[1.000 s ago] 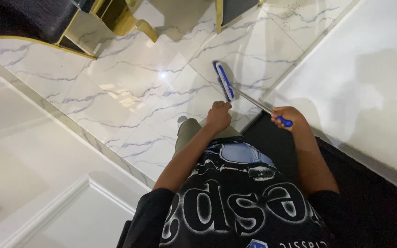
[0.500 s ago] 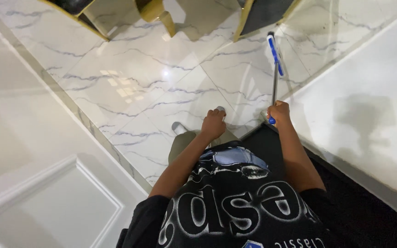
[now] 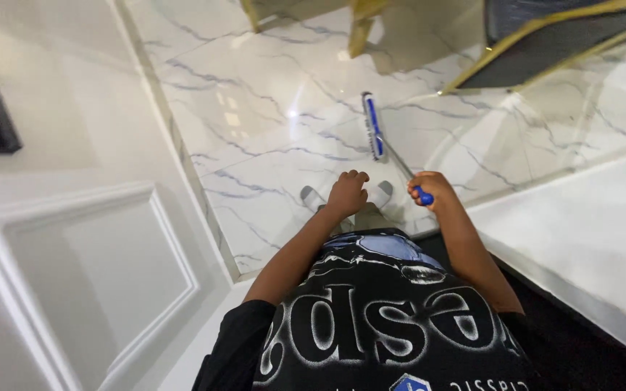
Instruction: The person is sweeping a tiled floor using a broom, moving around chairs and under a sink.
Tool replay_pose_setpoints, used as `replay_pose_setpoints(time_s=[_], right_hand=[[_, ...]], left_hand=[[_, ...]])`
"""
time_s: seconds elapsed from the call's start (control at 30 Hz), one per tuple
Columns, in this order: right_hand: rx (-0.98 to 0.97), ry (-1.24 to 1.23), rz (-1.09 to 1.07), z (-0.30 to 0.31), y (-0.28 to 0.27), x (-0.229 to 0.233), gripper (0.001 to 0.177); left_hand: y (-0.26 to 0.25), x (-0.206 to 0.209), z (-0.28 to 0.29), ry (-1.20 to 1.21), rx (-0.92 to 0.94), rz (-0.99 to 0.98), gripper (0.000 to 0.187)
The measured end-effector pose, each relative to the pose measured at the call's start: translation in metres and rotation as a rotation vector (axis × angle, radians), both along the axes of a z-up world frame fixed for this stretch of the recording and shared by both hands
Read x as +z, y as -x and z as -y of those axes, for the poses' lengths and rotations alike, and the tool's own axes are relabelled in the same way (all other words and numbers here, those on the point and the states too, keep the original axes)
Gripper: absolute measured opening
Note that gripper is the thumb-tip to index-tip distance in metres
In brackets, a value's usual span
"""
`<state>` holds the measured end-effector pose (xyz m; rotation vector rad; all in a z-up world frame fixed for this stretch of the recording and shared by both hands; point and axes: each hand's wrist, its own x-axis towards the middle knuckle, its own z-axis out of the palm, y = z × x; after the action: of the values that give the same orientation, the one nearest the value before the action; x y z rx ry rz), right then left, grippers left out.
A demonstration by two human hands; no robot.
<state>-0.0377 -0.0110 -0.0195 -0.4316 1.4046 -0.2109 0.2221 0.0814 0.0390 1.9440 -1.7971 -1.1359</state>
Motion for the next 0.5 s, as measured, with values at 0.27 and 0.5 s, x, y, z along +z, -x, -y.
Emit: replay_pose_setpoints(time_s=[0.27,0.5], right_hand=[[0.337,0.015,0.077,-0.025,-0.188,0.018,0.015],[0.751,0.091,0.011,-0.041,-0.316,0.026,0.012]], left_hand=[[-0.11,-0.018,-0.065,0.006,0.238,-0.028,0.036],[-0.167,-0.019,-0.106,0.038,0.501,-0.143,0.04]])
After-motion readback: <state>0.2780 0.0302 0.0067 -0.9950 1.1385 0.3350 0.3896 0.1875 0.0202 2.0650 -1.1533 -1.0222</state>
